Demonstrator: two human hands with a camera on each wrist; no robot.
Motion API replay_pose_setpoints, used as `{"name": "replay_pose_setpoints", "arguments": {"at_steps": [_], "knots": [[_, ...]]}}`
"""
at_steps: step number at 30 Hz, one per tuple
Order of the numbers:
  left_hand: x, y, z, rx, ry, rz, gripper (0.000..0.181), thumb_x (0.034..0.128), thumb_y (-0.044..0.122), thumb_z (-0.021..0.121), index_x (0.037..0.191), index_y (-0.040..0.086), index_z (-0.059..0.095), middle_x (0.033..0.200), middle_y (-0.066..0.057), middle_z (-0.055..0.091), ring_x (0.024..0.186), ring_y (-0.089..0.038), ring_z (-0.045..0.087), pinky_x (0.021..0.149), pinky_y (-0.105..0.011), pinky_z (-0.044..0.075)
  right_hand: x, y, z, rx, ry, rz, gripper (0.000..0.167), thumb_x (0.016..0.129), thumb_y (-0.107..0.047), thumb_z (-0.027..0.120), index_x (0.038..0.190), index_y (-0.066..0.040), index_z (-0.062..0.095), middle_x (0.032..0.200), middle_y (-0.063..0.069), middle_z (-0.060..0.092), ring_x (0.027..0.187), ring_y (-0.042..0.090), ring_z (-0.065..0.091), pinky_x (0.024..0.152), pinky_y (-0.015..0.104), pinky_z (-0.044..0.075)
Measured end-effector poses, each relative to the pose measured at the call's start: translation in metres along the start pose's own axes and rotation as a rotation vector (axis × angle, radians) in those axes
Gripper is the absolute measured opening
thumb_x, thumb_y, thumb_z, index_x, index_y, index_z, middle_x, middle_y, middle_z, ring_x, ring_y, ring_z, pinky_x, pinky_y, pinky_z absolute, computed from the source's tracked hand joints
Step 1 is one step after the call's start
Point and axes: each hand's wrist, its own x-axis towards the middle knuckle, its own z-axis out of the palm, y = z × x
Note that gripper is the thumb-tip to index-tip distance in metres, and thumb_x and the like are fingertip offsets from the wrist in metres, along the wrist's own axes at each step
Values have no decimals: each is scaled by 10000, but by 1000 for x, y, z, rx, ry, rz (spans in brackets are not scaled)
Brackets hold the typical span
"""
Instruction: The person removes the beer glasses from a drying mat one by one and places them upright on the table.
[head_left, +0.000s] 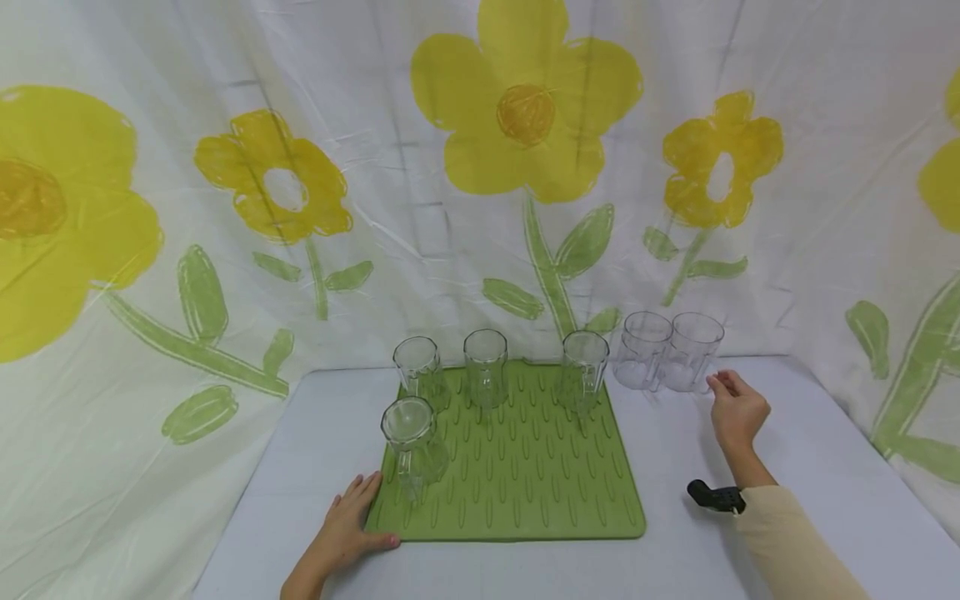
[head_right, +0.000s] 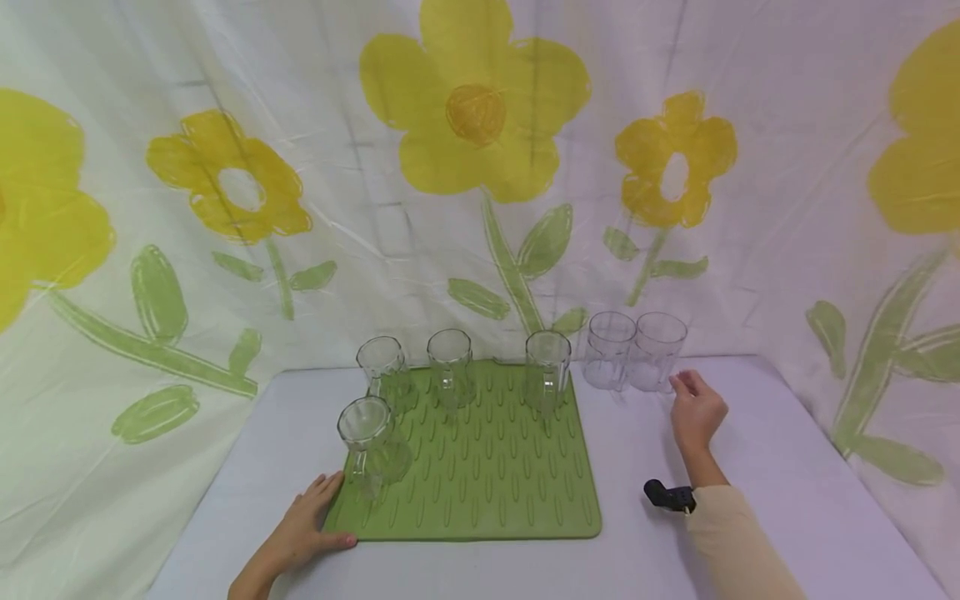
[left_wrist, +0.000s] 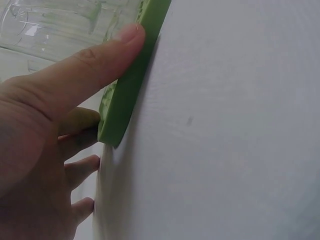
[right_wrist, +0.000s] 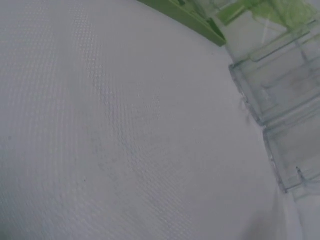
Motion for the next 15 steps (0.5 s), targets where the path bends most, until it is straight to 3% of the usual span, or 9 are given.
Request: {"name": "replay_pose_setpoints", "arguments": {"at_steps": [5, 7, 9, 11, 12, 15], "knots": [[1, 0, 0, 3, -5, 1, 1105, 622, 388, 887, 1469, -63, 338, 1504, -306, 356, 1424, -519, 229, 1134, -721, 128, 2, -1, -3, 16, -43, 28, 207, 849, -44, 734, 978, 116, 707, 653, -440, 463, 617, -248, 487, 602, -47, 387], [1, 1, -1, 4, -11, -5, 1108, 625, 393, 885, 1472, -61, 334, 1507, -306, 351, 1427, -517, 223, 1138, -718, 124, 2, -2, -6, -22, -74, 61, 254, 845, -81, 747, 1040, 79, 715, 708, -332, 619, 628, -268, 473, 615, -51, 384], [1, 1, -2, 2, -18, -12, 1110, 626, 397, 884, 1473, -59, 332, 1508, -307, 349, 1428, -517, 218, 1140, -715, 121, 2, -5, -10, -61, -100, 100, 322, 845, -116, 753, 1119, 45, 704, 847, -99, 759, 626, -283, 451, 616, -50, 379], [2, 1, -2, 0, -25, -20, 1111, 628, 402, 882, 1475, -57, 329, 1509, -306, 347, 1430, -517, 213, 1141, -714, 118, 0, -7, -15, -92, -113, 145, 401, 851, -148, 748, 1209, 15, 671, 1040, 127, 752, 630, -292, 434, 623, -51, 379], [2, 1, -2, 0, -27, -22, 1112, 628, 402, 882, 1476, -57, 329, 1509, -306, 346, 1430, -517, 212, 1142, -713, 117, -2, -9, -17, -93, -109, 158, 429, 850, -157, 747, 1237, 3, 656, 1105, 173, 722, 635, -296, 433, 626, -49, 380], [2, 1, -2, -5, -36, -26, 1110, 631, 401, 881, 1477, -56, 327, 1510, -306, 345, 1431, -519, 207, 1142, -713, 114, -11, -13, -25, -39, -88, 191, 446, 856, -169, 738, 1259, -2, 643, 1006, -70, 756, 648, -279, 469, 631, -43, 398]]}}
